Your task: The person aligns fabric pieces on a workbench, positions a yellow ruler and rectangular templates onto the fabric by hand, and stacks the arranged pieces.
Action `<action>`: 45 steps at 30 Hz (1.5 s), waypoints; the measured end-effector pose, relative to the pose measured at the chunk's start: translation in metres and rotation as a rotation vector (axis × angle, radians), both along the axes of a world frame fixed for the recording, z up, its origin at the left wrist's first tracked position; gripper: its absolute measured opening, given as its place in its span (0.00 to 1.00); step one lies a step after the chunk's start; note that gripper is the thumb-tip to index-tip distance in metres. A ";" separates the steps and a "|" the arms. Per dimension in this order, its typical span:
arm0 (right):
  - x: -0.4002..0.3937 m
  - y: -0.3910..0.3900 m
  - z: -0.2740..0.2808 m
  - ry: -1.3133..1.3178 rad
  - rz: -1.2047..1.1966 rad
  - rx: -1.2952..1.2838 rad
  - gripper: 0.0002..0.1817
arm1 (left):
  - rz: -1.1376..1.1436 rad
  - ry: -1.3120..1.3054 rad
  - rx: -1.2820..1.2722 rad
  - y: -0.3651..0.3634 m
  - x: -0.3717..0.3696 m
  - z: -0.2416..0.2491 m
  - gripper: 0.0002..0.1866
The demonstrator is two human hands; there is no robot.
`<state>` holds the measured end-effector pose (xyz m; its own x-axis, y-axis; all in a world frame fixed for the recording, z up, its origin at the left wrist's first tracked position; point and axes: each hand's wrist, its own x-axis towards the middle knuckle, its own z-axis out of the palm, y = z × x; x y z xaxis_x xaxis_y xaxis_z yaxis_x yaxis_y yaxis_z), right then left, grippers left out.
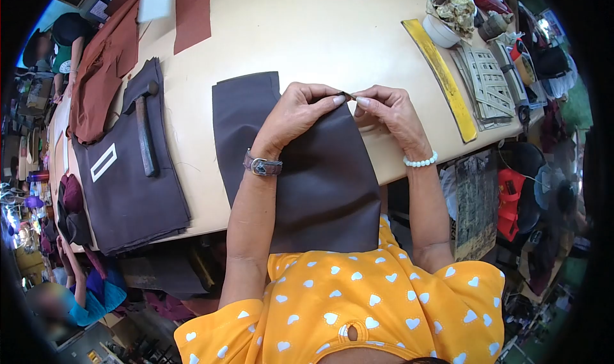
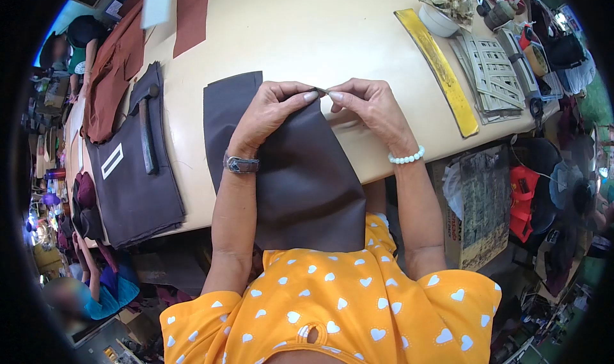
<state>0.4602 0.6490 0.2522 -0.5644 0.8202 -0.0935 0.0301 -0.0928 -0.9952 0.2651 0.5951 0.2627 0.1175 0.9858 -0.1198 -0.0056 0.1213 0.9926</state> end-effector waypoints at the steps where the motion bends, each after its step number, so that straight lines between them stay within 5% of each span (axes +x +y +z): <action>1: 0.000 0.000 0.001 -0.005 0.000 0.003 0.08 | 0.005 -0.009 -0.001 0.000 0.000 -0.001 0.11; 13: 0.001 0.002 -0.003 -0.025 -0.002 0.016 0.08 | 0.007 0.037 0.005 -0.001 0.001 0.001 0.12; 16: 0.008 0.004 0.000 0.009 -0.210 -0.004 0.08 | -0.011 0.120 0.050 0.000 -0.001 0.001 0.11; 19: 0.034 0.025 -0.011 0.017 -0.636 0.225 0.10 | -0.006 0.103 0.049 -0.001 0.002 0.005 0.11; 21: 0.068 0.053 -0.021 -0.348 -0.849 0.477 0.14 | -0.005 0.044 0.029 0.001 0.004 0.005 0.11; 24: 0.092 0.074 -0.003 -0.919 -0.910 0.782 0.19 | -0.007 0.044 0.037 -0.001 0.001 0.004 0.12; 28: 0.076 0.063 0.003 -0.850 -0.787 1.361 0.29 | 0.012 0.071 0.078 -0.001 0.002 0.008 0.15; 31: 0.009 -0.027 0.029 -0.342 -0.401 0.380 0.34 | 0.019 0.049 0.077 0.000 0.002 0.007 0.20; 33: -0.011 -0.053 0.006 -0.239 -0.313 0.400 0.33 | 0.043 0.028 0.114 0.000 0.002 0.003 0.21; 37: -0.025 -0.055 -0.014 -0.299 -0.367 0.607 0.35 | 0.517 0.905 0.668 -0.035 -0.004 0.023 0.22; 41: -0.014 -0.038 -0.017 -0.525 -0.395 0.770 0.37 | 0.803 1.139 0.328 -0.112 -0.024 0.022 0.20; 45: -0.021 -0.047 0.007 -0.863 -0.480 1.303 0.35 | 0.838 1.304 0.200 -0.151 -0.023 -0.021 0.16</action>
